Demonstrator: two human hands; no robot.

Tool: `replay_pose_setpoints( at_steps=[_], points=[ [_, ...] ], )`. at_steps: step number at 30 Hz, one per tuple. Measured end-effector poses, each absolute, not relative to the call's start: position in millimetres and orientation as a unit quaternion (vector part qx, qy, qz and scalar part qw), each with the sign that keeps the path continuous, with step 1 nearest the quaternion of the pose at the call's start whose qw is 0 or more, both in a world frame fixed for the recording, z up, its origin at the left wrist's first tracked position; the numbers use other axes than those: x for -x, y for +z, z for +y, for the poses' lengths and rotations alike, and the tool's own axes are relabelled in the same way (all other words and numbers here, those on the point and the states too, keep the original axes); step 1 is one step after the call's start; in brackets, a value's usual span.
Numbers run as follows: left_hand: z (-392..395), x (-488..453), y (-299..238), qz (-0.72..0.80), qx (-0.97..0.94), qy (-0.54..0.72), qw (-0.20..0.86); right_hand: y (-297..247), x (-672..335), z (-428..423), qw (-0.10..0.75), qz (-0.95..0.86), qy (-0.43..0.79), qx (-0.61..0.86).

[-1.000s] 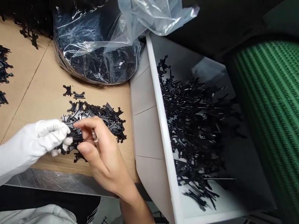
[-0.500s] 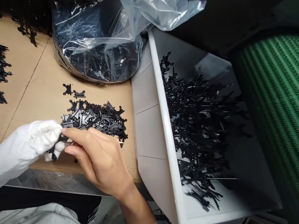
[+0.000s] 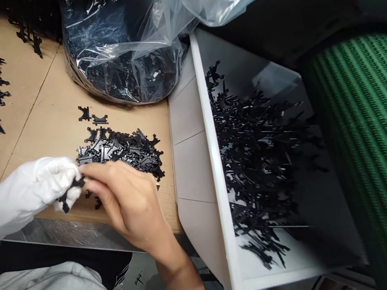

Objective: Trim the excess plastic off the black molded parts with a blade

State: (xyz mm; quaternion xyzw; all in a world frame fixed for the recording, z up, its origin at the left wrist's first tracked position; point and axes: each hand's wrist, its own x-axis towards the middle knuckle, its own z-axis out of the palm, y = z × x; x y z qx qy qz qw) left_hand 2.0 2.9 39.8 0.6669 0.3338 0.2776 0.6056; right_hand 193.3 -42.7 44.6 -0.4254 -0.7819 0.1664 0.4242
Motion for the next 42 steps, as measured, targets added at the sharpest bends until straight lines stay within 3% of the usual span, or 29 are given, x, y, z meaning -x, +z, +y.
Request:
replay_pose_setpoints(
  at_steps=[5, 18, 26, 32, 35, 40, 42],
  points=[
    [7.4, -1.4, 51.6, 0.355, -0.641, 0.259, 0.63, 39.6, -198.1, -46.4, 0.454, -0.732, 0.19, 0.471],
    [5.9, -7.0, 51.6, 0.371, -0.587, 0.377, 0.613, 36.0, -183.9, -45.0, 0.417, -0.804, 0.217, 0.364],
    [4.8, -6.6, 51.7, 0.372, -0.566, 0.34, 0.653, 37.2, -194.2, -48.4, 0.408, -0.756, 0.228, 0.458],
    [10.0, -9.3, 46.8, 0.359, -0.578, 0.257, 0.686, 45.2, -201.8, -48.8, 0.327, -0.785, 0.211, 0.482],
    [21.6, 9.1, 59.7, 0.335, -0.729, 0.154, 0.577, 48.6, -208.3, -45.2, 0.287, -0.8, 0.19, 0.491],
    [24.6, 73.2, 81.3, 0.537, -0.83, 0.052, 0.142, 43.9, -217.2, -38.6, 0.138, -0.792, 0.123, 0.581],
    [19.6, 94.6, 76.7, 0.616, -0.785, -0.056, 0.044, 41.6, -217.2, -37.7, 0.076, -0.771, 0.118, 0.621]
  ],
)
